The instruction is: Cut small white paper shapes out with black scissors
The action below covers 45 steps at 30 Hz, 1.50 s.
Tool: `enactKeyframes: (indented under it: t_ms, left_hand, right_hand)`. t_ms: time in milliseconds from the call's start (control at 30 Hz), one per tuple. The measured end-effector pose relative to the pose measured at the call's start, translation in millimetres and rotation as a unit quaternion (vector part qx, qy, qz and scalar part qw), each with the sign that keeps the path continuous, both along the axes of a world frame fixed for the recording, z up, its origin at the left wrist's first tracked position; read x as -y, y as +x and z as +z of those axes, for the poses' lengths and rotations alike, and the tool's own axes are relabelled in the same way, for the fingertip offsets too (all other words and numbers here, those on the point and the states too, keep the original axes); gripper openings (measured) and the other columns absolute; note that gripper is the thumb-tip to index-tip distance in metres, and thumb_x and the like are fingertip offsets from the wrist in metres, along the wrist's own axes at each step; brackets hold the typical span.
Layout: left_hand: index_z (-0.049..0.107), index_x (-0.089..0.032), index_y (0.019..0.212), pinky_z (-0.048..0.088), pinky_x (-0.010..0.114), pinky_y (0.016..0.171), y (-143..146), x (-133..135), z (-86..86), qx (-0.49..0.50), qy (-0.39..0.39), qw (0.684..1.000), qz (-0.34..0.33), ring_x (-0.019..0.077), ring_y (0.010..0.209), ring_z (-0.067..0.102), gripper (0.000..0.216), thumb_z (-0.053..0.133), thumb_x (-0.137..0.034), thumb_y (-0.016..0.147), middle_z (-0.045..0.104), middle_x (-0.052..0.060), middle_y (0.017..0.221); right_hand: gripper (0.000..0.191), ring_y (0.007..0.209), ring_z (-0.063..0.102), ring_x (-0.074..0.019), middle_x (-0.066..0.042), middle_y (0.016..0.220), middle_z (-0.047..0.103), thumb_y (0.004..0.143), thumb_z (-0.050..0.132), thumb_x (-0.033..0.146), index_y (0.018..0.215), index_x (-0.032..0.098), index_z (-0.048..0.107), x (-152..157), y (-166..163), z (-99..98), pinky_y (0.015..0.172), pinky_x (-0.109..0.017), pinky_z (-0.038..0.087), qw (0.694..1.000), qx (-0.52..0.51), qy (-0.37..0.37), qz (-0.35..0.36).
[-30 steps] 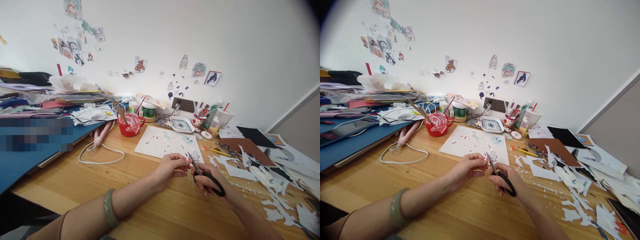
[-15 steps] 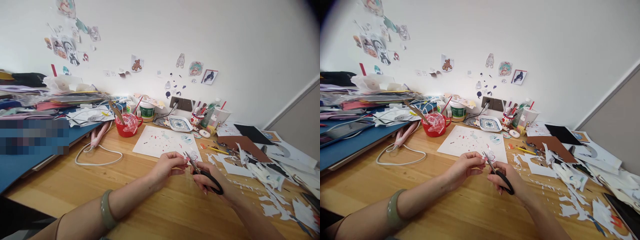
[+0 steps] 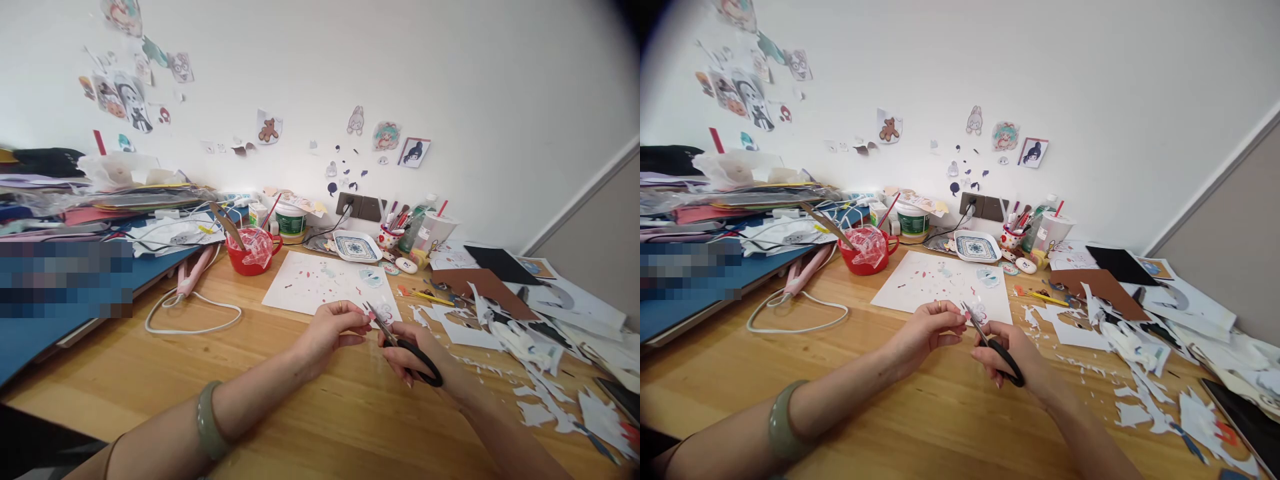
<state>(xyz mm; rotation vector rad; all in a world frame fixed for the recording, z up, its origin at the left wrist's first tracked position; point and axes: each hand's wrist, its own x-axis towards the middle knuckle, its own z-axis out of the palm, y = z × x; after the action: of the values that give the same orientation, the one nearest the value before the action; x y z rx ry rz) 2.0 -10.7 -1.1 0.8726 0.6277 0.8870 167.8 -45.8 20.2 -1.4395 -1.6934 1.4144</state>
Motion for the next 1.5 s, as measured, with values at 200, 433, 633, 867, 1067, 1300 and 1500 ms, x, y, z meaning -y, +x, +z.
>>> enactKeyframes:
  t_ms: [200, 433, 633, 867, 1067, 1300, 1500]
  left_hand:
    - [0.058, -0.013, 0.067, 0.041, 0.021, 0.063, 0, -1, 0.8, -0.006, 0.001, 1.000, 0.000, 0.0083, 0.065, 0.052, 0.015, 0.065, -0.023, 0.060, 0.057, 0.003, 0.069]
    - [0.059, -0.013, 0.067, 0.040, 0.020, 0.063, -1, -1, -0.7, -0.005, 0.003, 1.000, -0.002, 0.0083, 0.066, 0.051, 0.014, 0.066, -0.023, 0.060, 0.057, 0.002, 0.069]
    - [0.059, -0.013, 0.067, 0.040, 0.020, 0.064, -1, -1, -1.3, -0.001, 0.004, 1.000, -0.004, 0.0082, 0.065, 0.052, 0.015, 0.066, -0.024, 0.059, 0.057, 0.002, 0.069]
    - [0.060, -0.013, 0.067, 0.040, 0.021, 0.064, 0, -2, -0.1, -0.003, 0.004, 1.000, -0.003, 0.0084, 0.066, 0.052, 0.015, 0.066, -0.024, 0.059, 0.058, 0.002, 0.069]
    - [0.059, -0.013, 0.066, 0.040, 0.021, 0.065, -1, -1, 0.4, -0.005, 0.005, 1.000, -0.004, 0.0084, 0.066, 0.052, 0.014, 0.066, -0.023, 0.059, 0.058, 0.003, 0.070]
    - [0.059, -0.013, 0.066, 0.041, 0.021, 0.065, -1, -1, 1.9, -0.001, 0.005, 1.000, -0.003, 0.0089, 0.066, 0.052, 0.014, 0.066, -0.023, 0.058, 0.057, 0.003, 0.070]
    - [0.060, -0.014, 0.064, 0.040, 0.022, 0.065, -1, -1, 2.9, -0.001, 0.008, 1.000, -0.005, 0.0087, 0.063, 0.051, 0.012, 0.065, -0.023, 0.057, 0.057, 0.002, 0.067]
  right_hand:
    - [0.013, 0.036, 0.038, -0.0046, 0.008, 0.042, 0.045, 0.071, 0.051, 0.026, 0.076, 0.017, 0.045, 0, -3, 1.4, 0.036, -0.015, 0.030, 1.000, -0.007, -0.005, -0.005]
    - [0.017, 0.036, 0.039, -0.0046, 0.007, 0.043, 0.045, 0.071, 0.054, 0.030, 0.076, 0.016, 0.045, -1, -1, -0.8, 0.036, -0.015, 0.030, 1.000, -0.016, -0.003, 0.002]
    - [0.013, 0.036, 0.038, -0.0046, 0.008, 0.042, 0.045, 0.072, 0.053, 0.028, 0.076, 0.017, 0.046, 0, 1, -4.1, 0.036, -0.015, 0.029, 1.000, -0.017, 0.003, 0.001]
    - [0.009, 0.034, 0.039, -0.0046, 0.008, 0.041, 0.045, 0.072, 0.051, 0.024, 0.075, 0.017, 0.047, -2, 2, -7.7, 0.035, -0.014, 0.031, 1.000, -0.004, 0.010, -0.008]
    - [0.009, 0.034, 0.038, -0.0041, 0.008, 0.041, 0.044, 0.071, 0.051, 0.024, 0.074, 0.017, 0.047, -2, 2, -7.7, 0.034, -0.014, 0.030, 1.000, 0.003, 0.010, -0.005]
    - [0.011, 0.034, 0.038, -0.0046, 0.008, 0.042, 0.044, 0.070, 0.051, 0.026, 0.074, 0.017, 0.047, -1, 3, -5.2, 0.035, -0.015, 0.030, 1.000, 0.012, 0.019, -0.001]
    - [0.013, 0.035, 0.038, -0.0053, 0.008, 0.042, 0.044, 0.070, 0.052, 0.029, 0.074, 0.017, 0.048, 0, 3, -4.8, 0.035, -0.015, 0.030, 1.000, 0.013, 0.011, -0.015]
